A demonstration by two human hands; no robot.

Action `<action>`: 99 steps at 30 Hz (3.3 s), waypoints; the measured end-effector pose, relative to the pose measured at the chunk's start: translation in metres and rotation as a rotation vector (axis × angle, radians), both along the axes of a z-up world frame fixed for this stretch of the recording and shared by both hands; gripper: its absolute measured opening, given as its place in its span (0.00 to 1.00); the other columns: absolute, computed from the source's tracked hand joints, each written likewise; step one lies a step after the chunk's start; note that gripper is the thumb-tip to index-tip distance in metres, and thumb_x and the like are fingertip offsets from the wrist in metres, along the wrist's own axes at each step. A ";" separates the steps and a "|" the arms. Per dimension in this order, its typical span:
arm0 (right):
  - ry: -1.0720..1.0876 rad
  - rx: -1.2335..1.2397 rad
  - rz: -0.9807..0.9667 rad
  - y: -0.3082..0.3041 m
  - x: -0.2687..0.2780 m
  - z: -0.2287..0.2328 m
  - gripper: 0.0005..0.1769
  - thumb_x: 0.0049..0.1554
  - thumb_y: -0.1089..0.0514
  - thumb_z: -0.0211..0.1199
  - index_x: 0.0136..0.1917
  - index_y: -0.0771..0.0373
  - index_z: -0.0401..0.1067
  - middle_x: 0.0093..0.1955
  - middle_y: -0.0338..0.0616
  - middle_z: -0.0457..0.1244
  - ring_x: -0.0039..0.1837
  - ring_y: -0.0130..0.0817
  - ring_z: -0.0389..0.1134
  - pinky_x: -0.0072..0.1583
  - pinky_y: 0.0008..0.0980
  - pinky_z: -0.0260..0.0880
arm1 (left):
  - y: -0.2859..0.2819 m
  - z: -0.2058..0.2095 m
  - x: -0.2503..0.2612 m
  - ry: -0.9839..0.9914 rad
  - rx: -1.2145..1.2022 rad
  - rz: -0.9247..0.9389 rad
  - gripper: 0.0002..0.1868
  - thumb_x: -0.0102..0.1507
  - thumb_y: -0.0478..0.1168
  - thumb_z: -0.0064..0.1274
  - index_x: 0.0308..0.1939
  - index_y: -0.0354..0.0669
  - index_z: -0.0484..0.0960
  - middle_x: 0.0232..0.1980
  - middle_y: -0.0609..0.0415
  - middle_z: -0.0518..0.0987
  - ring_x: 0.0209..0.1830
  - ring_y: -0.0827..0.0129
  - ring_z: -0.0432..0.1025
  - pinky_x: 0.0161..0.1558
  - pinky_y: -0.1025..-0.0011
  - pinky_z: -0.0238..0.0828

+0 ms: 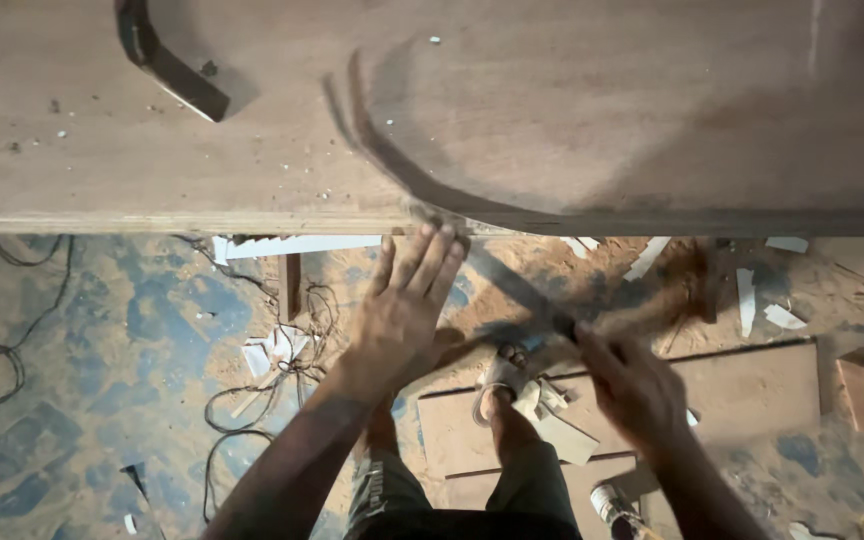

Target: The person applies a strip of white edge banding to the edge of a wooden board. They use a roll of yellow tape to hold the banding in place, then use a hammer to tap the banding firmly along the edge to secure it.

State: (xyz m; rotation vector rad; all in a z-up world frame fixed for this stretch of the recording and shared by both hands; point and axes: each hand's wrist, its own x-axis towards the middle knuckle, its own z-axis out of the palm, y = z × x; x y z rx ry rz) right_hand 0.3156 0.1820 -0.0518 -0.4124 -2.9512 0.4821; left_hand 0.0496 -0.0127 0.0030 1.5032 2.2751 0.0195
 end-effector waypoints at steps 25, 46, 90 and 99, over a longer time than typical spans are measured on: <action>-0.023 -0.032 0.004 0.064 0.040 0.017 0.20 0.60 0.53 0.63 0.66 0.47 0.76 0.37 0.40 0.68 0.29 0.28 0.62 0.26 0.29 0.58 | 0.061 -0.001 0.052 -0.068 0.046 0.068 0.64 0.53 0.68 0.61 0.79 0.40 0.43 0.84 0.46 0.44 0.84 0.53 0.36 0.77 0.42 0.25; 0.021 0.035 0.021 0.164 0.037 -0.010 0.21 0.62 0.52 0.62 0.69 0.48 0.73 0.39 0.41 0.66 0.34 0.34 0.65 0.33 0.35 0.64 | 0.151 -0.008 0.049 -0.050 -0.161 0.161 0.64 0.57 0.70 0.56 0.80 0.40 0.37 0.85 0.47 0.35 0.85 0.56 0.29 0.78 0.42 0.19; -0.154 -0.103 -0.106 0.216 0.135 0.027 0.25 0.59 0.53 0.62 0.70 0.46 0.70 0.42 0.44 0.70 0.32 0.33 0.67 0.28 0.31 0.64 | 0.230 -0.010 0.143 -0.005 -0.018 -0.032 0.61 0.56 0.76 0.47 0.77 0.38 0.45 0.82 0.42 0.42 0.83 0.52 0.34 0.74 0.39 0.18; -0.038 -0.012 -0.089 0.275 0.119 0.007 0.21 0.61 0.54 0.62 0.67 0.49 0.72 0.47 0.48 0.70 0.37 0.40 0.68 0.34 0.38 0.67 | 0.286 -0.031 0.118 -0.009 -0.051 0.042 0.60 0.56 0.73 0.48 0.79 0.42 0.44 0.84 0.48 0.40 0.85 0.54 0.31 0.76 0.41 0.18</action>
